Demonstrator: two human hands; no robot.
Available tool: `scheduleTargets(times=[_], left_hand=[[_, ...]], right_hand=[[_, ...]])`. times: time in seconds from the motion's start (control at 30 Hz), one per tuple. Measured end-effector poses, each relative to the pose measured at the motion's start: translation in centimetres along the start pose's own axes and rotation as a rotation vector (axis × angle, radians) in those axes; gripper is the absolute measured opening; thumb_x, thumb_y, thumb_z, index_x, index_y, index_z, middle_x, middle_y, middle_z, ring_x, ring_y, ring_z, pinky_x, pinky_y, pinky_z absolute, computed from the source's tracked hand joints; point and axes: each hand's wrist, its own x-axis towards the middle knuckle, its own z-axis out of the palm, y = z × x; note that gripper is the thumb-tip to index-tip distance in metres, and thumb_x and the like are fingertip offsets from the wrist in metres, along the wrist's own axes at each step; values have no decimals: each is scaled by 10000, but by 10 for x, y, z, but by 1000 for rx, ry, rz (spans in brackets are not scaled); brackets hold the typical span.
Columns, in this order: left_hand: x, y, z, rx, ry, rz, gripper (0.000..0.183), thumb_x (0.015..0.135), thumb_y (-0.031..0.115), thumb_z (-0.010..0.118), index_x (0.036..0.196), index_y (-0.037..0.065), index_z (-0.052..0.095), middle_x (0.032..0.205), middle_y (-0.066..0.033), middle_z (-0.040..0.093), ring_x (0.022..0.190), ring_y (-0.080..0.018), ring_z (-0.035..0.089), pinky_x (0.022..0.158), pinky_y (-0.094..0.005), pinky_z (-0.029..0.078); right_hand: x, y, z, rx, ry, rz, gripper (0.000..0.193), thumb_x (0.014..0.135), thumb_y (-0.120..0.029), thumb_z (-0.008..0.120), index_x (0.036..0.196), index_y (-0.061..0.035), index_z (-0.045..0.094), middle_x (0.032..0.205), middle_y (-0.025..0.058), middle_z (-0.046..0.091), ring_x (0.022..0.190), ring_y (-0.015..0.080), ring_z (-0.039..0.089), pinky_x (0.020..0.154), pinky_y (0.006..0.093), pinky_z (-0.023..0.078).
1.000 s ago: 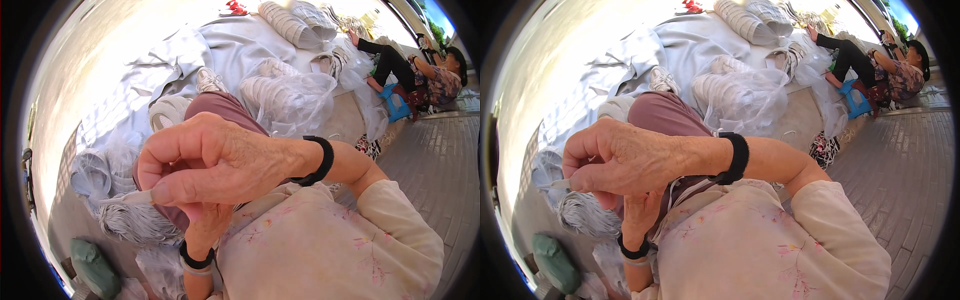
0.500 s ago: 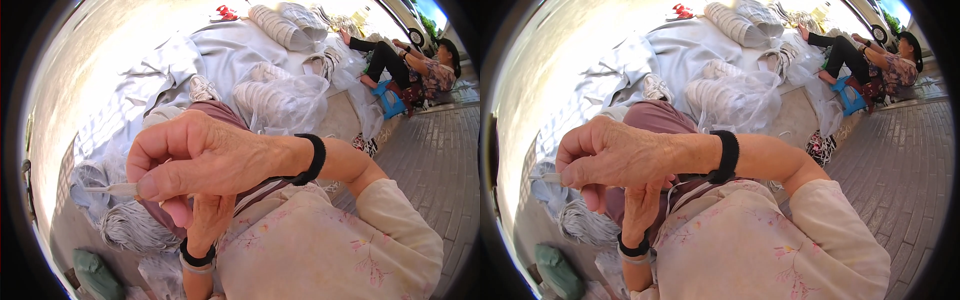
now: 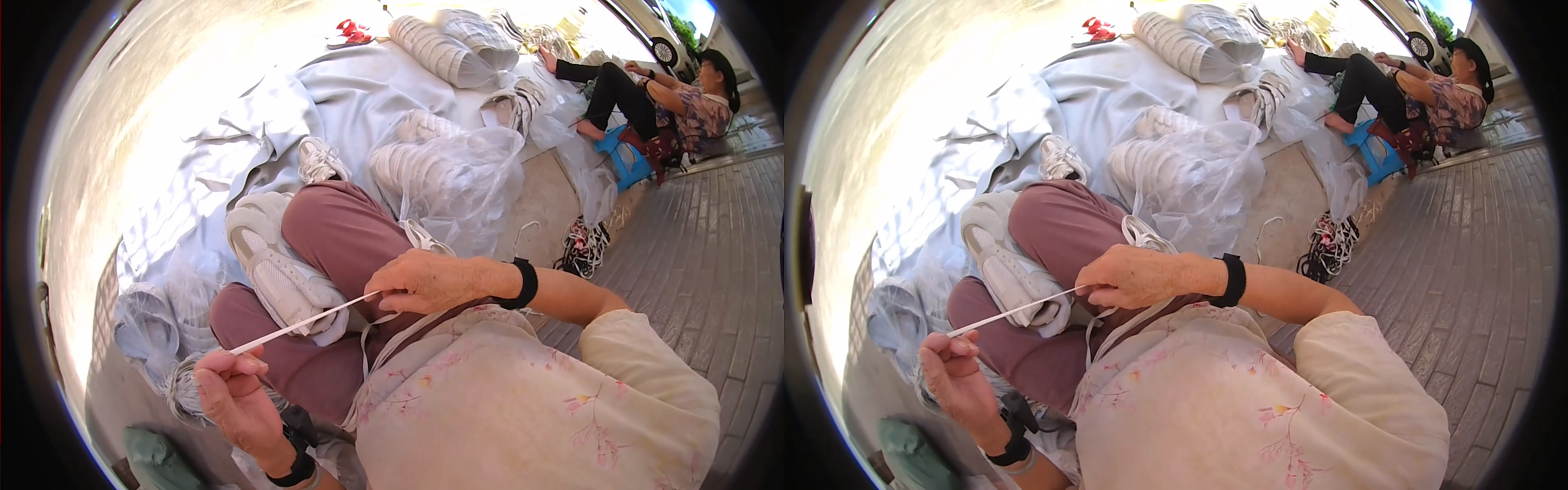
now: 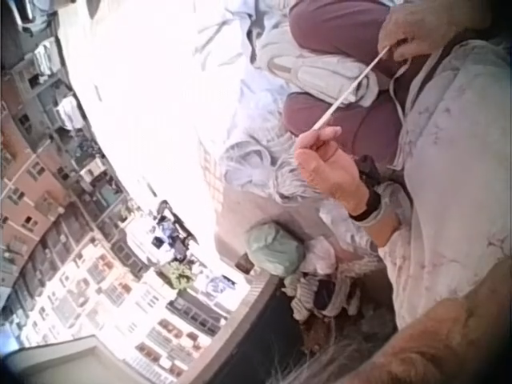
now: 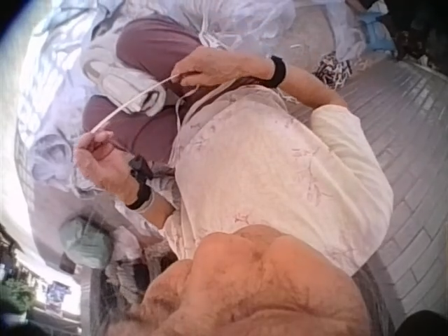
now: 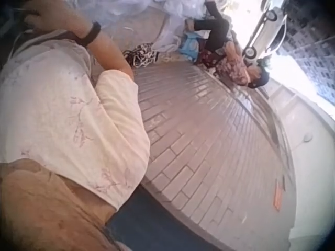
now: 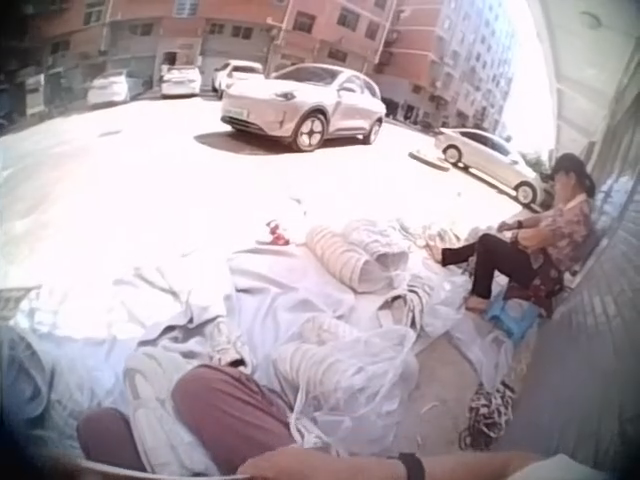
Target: The recorder is lacing and tying pairs of white athletic shoes while sitting outdoors.
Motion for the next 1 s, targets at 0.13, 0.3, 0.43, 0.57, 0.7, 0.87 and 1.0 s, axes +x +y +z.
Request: scheduleTargets(times=[0.13,0.3,0.43,0.57,0.7,0.87,1.0], left_hand=[[-3,-2,-24,-17,159,-15,380,1005,312,365,993,-18,552,759,-81,574,731,-178,567,799,-343,480],[-13,-7,-50,-21,279,-46,347,995,292,411,997,-19,564,754,-66,570,734,-171,566,793,-327,481],[-23,-4,-61,-19,440,-74,314,990,266,431,995,-19,563,755,-61,569,722,-166,565,791,-294,488],[-33,-10,-71,12,457,-116,315,990,266,428,987,-22,558,751,-59,566,712,-161,563,804,-285,492],[-33,-15,-64,12,469,-112,313,989,263,430,975,-25,554,733,-65,563,697,-151,560,759,-283,488],[-41,-16,-77,210,344,-244,330,989,273,433,986,-27,570,718,-71,582,674,-123,556,653,-260,456],[-43,7,-69,863,-100,-723,321,953,274,512,1029,-28,585,755,-72,625,682,-105,568,601,-250,439]], right_hand=[[-3,1,-43,-47,80,64,223,805,-157,620,983,-24,635,847,117,646,815,231,611,736,339,478],[-14,5,-46,63,80,166,271,798,-161,620,1023,-8,626,930,131,616,860,253,596,759,342,470],[-23,27,-41,-114,80,229,314,805,-110,636,1104,-26,596,982,122,593,890,240,589,775,334,470],[-23,17,-33,-147,115,198,297,778,-146,630,1037,-2,608,937,136,586,861,283,574,761,354,461],[-19,19,-26,-268,103,189,226,788,-130,621,981,-14,608,904,120,584,851,280,575,745,356,463],[-16,11,-40,-233,181,123,166,803,-123,612,931,-18,595,865,110,591,799,265,587,718,347,467],[-10,-12,-51,-70,170,144,109,823,-101,585,897,-22,579,807,92,605,721,231,584,665,325,464]])
